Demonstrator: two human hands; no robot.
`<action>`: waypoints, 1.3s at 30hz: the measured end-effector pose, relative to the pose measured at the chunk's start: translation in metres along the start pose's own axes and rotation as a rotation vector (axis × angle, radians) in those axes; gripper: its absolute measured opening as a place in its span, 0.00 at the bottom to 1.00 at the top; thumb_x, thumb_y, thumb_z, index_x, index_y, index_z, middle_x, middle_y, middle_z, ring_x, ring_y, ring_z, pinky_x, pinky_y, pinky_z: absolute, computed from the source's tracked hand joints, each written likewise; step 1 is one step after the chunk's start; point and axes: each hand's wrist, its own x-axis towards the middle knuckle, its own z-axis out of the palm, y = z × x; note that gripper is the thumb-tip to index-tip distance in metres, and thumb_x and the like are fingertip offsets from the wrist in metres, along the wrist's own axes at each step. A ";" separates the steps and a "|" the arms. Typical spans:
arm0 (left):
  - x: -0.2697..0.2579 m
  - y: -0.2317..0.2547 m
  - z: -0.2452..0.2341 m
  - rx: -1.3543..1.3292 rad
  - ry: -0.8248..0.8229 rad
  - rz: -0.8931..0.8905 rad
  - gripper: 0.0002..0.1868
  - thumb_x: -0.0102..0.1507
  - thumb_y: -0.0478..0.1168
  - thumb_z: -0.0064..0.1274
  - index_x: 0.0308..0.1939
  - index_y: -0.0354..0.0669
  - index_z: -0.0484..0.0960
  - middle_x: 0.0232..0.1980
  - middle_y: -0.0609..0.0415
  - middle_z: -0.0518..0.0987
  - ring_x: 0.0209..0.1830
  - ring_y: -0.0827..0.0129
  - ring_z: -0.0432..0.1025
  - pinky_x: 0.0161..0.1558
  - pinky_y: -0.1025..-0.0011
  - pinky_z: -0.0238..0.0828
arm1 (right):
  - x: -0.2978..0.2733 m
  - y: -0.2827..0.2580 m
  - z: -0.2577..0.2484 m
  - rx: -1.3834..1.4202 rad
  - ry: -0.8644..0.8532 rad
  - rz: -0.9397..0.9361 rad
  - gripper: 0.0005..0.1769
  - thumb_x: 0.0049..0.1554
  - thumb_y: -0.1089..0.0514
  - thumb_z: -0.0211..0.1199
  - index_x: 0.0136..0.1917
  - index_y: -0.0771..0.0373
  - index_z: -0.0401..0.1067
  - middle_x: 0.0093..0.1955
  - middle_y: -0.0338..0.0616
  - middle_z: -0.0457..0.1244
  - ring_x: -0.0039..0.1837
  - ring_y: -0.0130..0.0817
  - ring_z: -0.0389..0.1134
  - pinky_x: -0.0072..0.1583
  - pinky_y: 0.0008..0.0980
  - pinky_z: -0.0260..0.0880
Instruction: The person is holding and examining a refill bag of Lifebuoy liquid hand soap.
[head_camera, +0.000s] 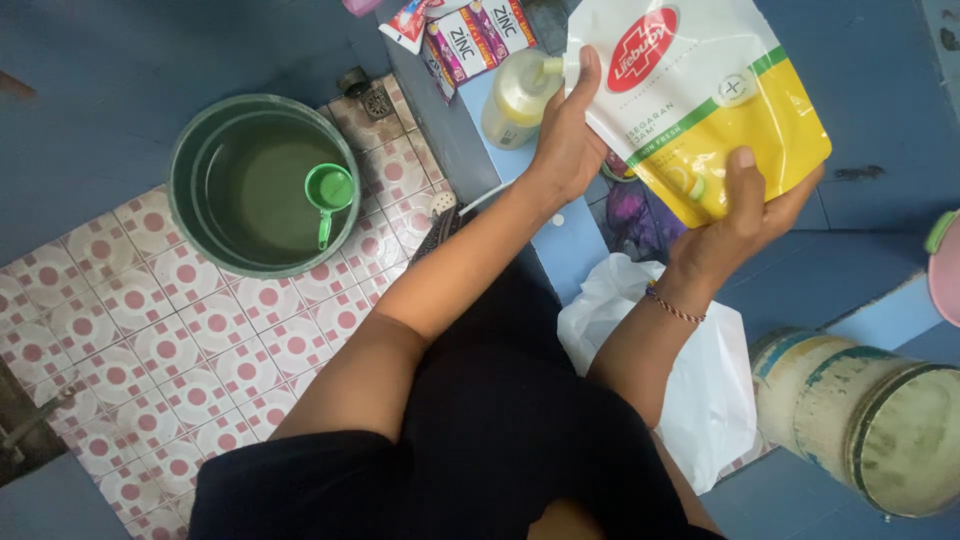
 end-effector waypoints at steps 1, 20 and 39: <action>-0.001 0.001 0.001 0.000 0.000 0.000 0.31 0.73 0.55 0.47 0.70 0.37 0.64 0.67 0.44 0.73 0.65 0.57 0.71 0.65 0.52 0.72 | 0.000 -0.001 0.001 0.000 0.000 0.000 0.28 0.62 0.65 0.64 0.72 0.72 0.61 0.67 0.56 0.63 0.66 0.42 0.67 0.69 0.36 0.68; 0.009 -0.008 -0.013 0.008 0.037 0.002 0.34 0.71 0.56 0.52 0.68 0.32 0.65 0.63 0.42 0.75 0.62 0.56 0.73 0.61 0.54 0.75 | 0.002 0.004 0.000 -0.011 -0.009 -0.008 0.28 0.62 0.64 0.64 0.72 0.71 0.60 0.66 0.55 0.63 0.65 0.41 0.67 0.68 0.35 0.68; 0.013 -0.014 -0.024 0.147 0.215 0.028 0.34 0.68 0.54 0.55 0.68 0.33 0.67 0.60 0.46 0.76 0.58 0.61 0.75 0.57 0.58 0.77 | 0.009 0.037 -0.015 0.143 0.029 0.238 0.28 0.60 0.62 0.62 0.71 0.71 0.62 0.65 0.54 0.64 0.65 0.43 0.69 0.68 0.39 0.70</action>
